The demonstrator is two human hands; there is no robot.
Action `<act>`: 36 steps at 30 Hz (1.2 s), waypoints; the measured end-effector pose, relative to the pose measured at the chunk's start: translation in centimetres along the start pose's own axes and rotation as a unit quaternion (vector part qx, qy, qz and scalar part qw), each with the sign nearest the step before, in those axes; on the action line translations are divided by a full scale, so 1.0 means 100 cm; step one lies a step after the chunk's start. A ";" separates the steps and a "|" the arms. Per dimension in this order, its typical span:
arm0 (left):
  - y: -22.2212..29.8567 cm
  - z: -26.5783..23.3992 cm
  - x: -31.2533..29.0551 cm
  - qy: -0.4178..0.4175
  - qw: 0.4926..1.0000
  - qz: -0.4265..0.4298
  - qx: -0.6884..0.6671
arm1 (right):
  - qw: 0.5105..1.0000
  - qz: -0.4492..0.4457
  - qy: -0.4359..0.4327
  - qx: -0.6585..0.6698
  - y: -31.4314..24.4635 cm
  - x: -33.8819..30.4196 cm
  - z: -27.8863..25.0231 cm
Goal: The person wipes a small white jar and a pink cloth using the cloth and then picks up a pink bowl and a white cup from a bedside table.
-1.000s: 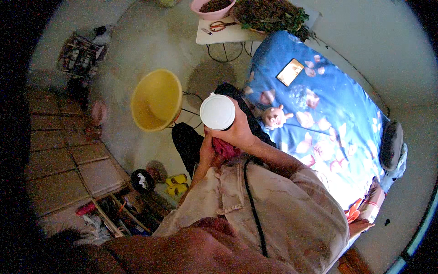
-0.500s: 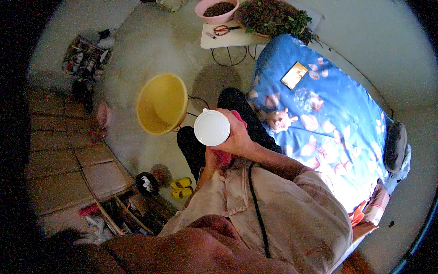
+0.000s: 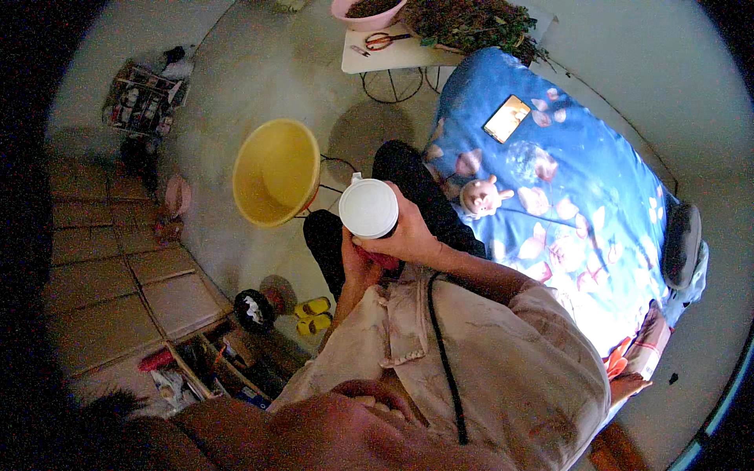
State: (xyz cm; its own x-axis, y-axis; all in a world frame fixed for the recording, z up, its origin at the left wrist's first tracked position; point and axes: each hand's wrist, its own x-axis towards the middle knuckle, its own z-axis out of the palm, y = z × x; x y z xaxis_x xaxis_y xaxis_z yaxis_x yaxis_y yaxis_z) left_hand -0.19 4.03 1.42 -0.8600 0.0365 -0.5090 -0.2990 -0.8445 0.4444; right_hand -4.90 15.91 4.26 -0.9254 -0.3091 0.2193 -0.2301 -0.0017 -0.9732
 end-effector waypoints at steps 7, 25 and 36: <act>-0.012 -0.005 0.004 -0.088 0.994 -0.027 -0.067 | 0.999 -0.023 0.025 -0.026 0.009 0.007 0.009; 0.000 -0.009 0.004 0.124 0.985 0.096 0.076 | 0.999 0.047 0.014 0.017 0.008 0.007 0.019; 0.011 0.016 0.007 -0.007 0.995 0.092 -0.040 | 0.997 -0.021 0.024 0.064 -0.016 0.014 0.023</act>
State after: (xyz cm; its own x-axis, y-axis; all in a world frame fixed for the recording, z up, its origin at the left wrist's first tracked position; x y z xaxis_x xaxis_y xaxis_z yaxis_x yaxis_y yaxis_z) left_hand -1.81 3.98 2.71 -0.9033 -0.1159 -0.4131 -0.1023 -0.8768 0.4698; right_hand -5.14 13.33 5.97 -0.9298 -0.2607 0.2600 -0.2311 -0.1362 -0.9633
